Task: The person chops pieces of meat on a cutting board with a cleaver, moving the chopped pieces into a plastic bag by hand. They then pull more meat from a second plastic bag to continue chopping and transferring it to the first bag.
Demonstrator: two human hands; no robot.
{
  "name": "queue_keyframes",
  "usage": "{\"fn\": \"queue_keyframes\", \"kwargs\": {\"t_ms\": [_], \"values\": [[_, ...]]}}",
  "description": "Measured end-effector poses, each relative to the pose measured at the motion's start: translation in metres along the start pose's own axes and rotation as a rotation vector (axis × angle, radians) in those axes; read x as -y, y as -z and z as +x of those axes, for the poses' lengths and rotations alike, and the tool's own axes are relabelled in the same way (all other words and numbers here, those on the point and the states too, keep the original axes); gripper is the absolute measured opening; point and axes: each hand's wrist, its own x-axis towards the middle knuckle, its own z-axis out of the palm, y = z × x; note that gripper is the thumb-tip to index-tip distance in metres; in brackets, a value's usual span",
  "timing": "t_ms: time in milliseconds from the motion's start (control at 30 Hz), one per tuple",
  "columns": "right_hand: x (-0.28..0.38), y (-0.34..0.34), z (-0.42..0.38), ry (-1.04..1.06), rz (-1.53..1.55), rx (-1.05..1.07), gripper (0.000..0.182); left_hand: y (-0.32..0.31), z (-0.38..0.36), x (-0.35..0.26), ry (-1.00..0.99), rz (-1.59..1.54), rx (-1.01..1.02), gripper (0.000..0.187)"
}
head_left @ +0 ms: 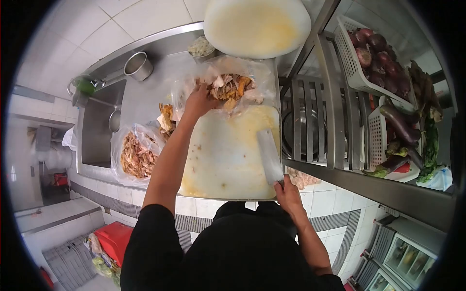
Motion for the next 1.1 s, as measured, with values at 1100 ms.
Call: {"fn": "queue_keyframes", "kwargs": {"t_ms": [1100], "values": [[-0.003, -0.002, 0.003, 0.000, 0.060, -0.043, 0.036, -0.006, 0.097, 0.043, -0.041, 0.364, 0.195, 0.028]]}}
